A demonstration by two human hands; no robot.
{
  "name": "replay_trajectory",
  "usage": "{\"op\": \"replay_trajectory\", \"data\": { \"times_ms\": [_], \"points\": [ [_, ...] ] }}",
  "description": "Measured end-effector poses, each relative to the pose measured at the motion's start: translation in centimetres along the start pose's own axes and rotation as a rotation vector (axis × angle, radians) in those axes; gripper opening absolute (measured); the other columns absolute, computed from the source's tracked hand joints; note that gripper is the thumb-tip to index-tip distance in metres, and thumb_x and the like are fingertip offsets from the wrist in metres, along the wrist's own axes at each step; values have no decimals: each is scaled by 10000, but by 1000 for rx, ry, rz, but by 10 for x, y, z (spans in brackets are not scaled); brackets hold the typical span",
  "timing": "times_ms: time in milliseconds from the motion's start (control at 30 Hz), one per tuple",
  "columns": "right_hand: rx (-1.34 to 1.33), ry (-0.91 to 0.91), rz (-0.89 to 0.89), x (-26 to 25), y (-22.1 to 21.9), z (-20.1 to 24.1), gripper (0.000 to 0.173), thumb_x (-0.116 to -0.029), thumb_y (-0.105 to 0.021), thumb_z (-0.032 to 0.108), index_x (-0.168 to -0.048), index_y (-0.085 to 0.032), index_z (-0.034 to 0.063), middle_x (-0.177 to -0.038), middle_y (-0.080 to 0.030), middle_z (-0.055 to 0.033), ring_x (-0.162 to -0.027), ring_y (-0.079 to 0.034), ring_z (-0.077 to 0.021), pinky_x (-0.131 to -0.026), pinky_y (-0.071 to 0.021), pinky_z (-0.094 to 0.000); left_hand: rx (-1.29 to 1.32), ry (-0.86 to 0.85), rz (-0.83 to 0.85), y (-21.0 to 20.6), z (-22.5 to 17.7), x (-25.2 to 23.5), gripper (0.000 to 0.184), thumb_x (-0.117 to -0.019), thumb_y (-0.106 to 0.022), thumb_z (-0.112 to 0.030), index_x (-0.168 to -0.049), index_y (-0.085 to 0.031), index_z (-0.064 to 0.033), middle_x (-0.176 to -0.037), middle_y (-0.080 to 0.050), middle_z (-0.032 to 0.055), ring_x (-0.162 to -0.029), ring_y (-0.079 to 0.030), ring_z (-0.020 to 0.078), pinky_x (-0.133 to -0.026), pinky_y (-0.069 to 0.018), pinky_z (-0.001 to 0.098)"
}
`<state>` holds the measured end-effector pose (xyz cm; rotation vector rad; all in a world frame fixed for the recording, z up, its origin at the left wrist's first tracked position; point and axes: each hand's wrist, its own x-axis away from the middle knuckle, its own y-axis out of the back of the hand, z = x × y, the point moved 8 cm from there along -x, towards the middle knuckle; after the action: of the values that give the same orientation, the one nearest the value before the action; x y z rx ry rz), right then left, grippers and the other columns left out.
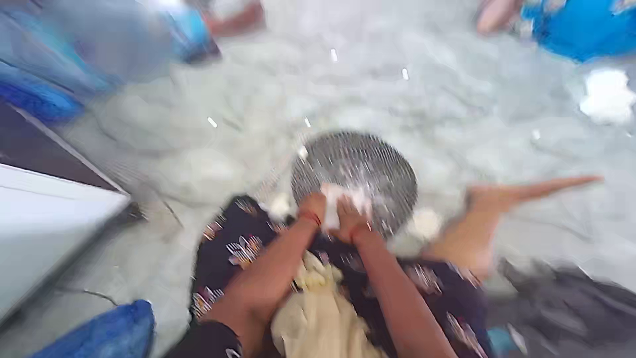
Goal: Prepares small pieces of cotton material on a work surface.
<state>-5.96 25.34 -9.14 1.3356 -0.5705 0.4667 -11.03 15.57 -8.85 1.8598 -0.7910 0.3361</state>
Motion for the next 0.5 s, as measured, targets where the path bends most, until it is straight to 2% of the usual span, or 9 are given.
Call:
{"op": "replay_trajectory", "data": {
  "times_ms": [33,100,200,300,367,433,500],
  "points": [
    [-10,7,-20,-1,4,6,1047,-939,-687,522,-1647,-112,8,-1732,-27,-202,-1607,-13,-380,-1228,-77,-703,11,20,-3,11,1,6,474,-1093,-451,-131,-1519,-430,74,-1561,-428,321,-1443,-437,480,-1166,-372,622],
    [-40,-2,-62,-1,2,11,990,-966,-665,489,-1648,-127,14,-1732,-50,-196,-1608,-22,-375,-1238,-54,-698,53,33,-29,14,4,10,474,-1055,-522,-104,-1494,-471,67,-1546,-437,331,-1421,-455,496,-1147,-406,637],
    [-52,-42,-114,3,-3,5,872,-1032,-578,473,-1648,-153,25,-1727,-96,-201,-1606,-54,-381,-1236,-68,-695,83,30,-4,8,1,7,474,-1034,-525,-6,-1505,-480,21,-1561,-432,305,-1440,-444,483,-1155,-409,626],
    [-78,-67,-172,10,-10,5,815,-1049,-555,446,-1641,-191,20,-1721,-148,-195,-1602,-90,-388,-1236,-82,-690,29,-11,-7,0,0,7,495,-1015,-537,14,-1507,-477,8,-1560,-435,296,-1445,-439,474,-1153,-413,617],
    [-49,-91,-205,7,-21,4,742,-1079,-471,445,-1640,-213,34,-1716,-190,-175,-1596,-152,-370,-1249,-123,-664,10,-41,-28,-4,1,8,457,-1020,-536,3,-1476,-516,17,-1547,-455,292,-1455,-431,462,-1172,-396,609],
    [-70,-85,-344,-4,-38,-2,695,-1082,-459,428,-1607,-303,1,-1673,-297,-209,-1564,-257,-393,-1243,-173,-649,-20,-53,-31,-8,0,9,432,-1019,-528,10,-1451,-535,27,-1539,-458,296,-1444,-440,469,-1159,-413,612],
    [-67,-73,-427,-8,-50,-5,671,-1096,-432,409,-1580,-333,-45,-1638,-347,-249,-1541,-302,-418,-1245,-191,-631,-64,-68,-30,-10,-2,11,439,-1003,-546,21,-1442,-534,38,-1530,-455,312,-1429,-450,485,-1144,-429,613]
  ]
}}
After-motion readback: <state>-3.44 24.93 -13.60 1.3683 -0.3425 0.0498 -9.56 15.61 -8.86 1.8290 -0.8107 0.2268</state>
